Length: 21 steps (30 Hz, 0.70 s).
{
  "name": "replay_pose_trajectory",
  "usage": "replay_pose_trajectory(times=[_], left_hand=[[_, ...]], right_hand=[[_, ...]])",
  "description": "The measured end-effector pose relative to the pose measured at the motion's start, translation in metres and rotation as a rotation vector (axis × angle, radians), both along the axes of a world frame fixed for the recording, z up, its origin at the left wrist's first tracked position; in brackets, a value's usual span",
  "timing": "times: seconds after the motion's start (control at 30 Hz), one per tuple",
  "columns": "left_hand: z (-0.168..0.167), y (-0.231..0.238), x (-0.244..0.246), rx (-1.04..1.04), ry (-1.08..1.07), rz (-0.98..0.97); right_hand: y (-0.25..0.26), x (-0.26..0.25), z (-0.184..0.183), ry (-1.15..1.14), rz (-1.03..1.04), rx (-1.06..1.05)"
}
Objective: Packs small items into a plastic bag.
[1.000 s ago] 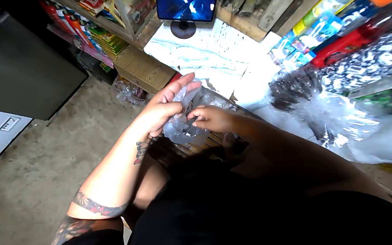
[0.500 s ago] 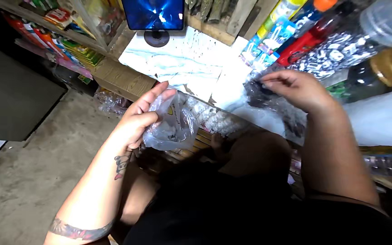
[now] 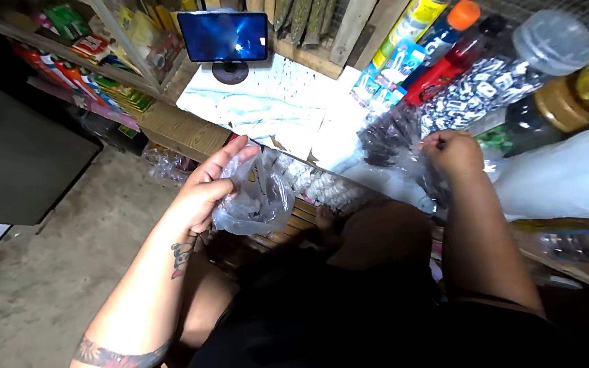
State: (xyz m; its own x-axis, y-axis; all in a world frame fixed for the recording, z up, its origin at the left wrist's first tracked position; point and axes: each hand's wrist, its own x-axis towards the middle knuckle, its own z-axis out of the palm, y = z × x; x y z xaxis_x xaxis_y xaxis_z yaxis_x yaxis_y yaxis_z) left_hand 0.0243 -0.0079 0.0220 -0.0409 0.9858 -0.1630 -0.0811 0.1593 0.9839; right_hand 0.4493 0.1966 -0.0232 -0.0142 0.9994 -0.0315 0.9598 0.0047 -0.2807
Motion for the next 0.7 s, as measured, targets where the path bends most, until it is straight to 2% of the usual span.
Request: replay_pose_trajectory(times=[0.03,0.1,0.43,0.7], left_hand=[[-0.015,0.002,-0.016,0.067,-0.029,-0.094],[-0.026,0.003,-0.025,0.099,-0.058,-0.123],[-0.023,0.002,-0.024,0.093,-0.062,-0.110],[-0.025,-0.005,-0.021,0.090,-0.062,-0.093]], right_hand=[[0.000,-0.001,0.001,0.006,-0.007,0.009],[0.000,-0.001,0.004,0.025,-0.021,0.023],[-0.001,0.003,0.022,0.380,-0.051,0.099],[0.004,0.000,0.038,0.503,-0.054,0.172]])
